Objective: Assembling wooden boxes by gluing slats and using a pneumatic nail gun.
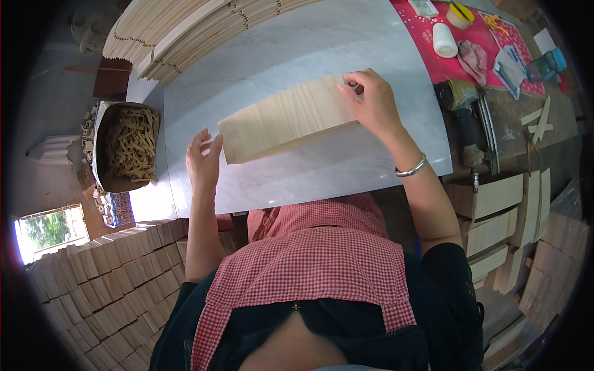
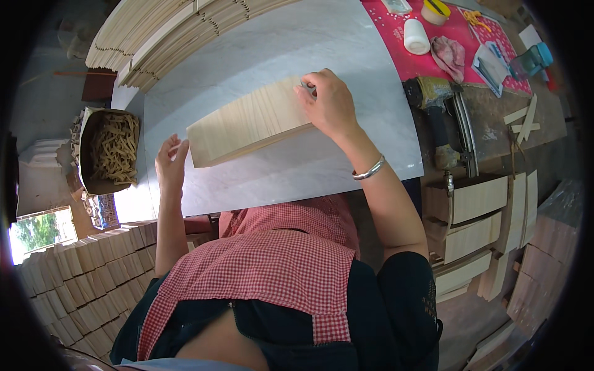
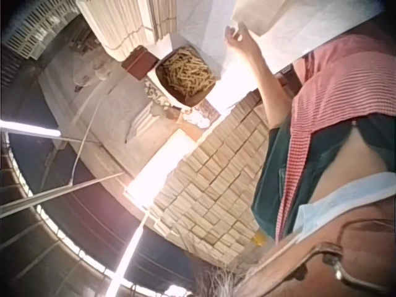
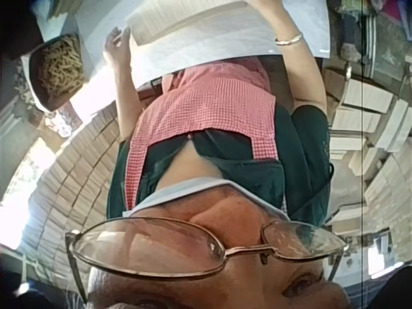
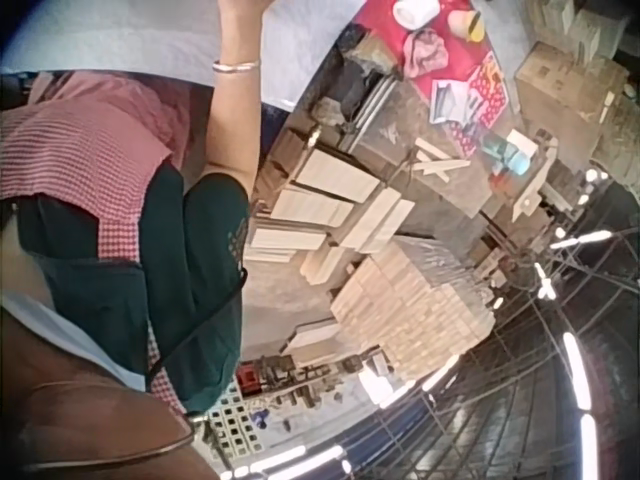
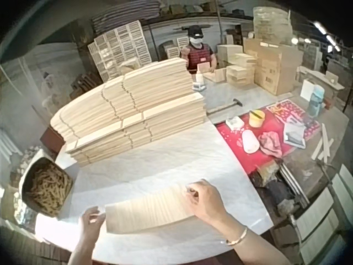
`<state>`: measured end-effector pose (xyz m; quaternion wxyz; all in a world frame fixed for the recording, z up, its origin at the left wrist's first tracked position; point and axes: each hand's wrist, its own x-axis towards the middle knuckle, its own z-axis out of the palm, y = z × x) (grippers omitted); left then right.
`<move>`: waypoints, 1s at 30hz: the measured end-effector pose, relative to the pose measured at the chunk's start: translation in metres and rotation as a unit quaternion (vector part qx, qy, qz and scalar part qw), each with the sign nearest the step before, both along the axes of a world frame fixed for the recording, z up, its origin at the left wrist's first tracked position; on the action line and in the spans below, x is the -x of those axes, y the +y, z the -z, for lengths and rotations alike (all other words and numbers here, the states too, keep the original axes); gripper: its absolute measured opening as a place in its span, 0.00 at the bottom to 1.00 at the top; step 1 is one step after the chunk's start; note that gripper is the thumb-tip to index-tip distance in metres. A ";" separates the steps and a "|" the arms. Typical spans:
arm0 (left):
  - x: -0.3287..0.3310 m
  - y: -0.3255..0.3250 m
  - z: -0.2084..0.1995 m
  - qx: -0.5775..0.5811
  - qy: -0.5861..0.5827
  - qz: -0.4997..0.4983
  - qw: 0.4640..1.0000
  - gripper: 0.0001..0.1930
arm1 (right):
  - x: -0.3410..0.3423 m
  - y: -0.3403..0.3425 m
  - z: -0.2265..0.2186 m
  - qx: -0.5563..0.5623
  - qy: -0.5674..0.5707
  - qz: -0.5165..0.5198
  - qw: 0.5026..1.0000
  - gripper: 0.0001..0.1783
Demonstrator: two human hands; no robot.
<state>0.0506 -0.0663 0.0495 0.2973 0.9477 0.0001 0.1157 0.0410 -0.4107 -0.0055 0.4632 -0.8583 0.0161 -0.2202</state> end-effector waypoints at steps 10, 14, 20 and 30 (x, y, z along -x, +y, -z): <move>-0.001 0.016 0.017 0.242 0.172 -0.077 0.952 0.15 | -0.007 0.009 -0.001 0.000 0.071 0.027 0.997 0.07; -0.001 0.016 0.018 0.248 0.166 -0.074 0.951 0.14 | -0.007 0.010 -0.002 0.017 0.065 0.027 0.997 0.06; 0.002 0.013 0.019 0.249 0.157 -0.066 0.953 0.14 | -0.007 0.011 -0.003 0.073 0.053 0.025 0.996 0.05; 0.007 0.011 0.018 0.165 0.153 -0.066 0.972 0.15 | -0.008 0.004 0.002 0.051 0.016 -0.008 0.999 0.04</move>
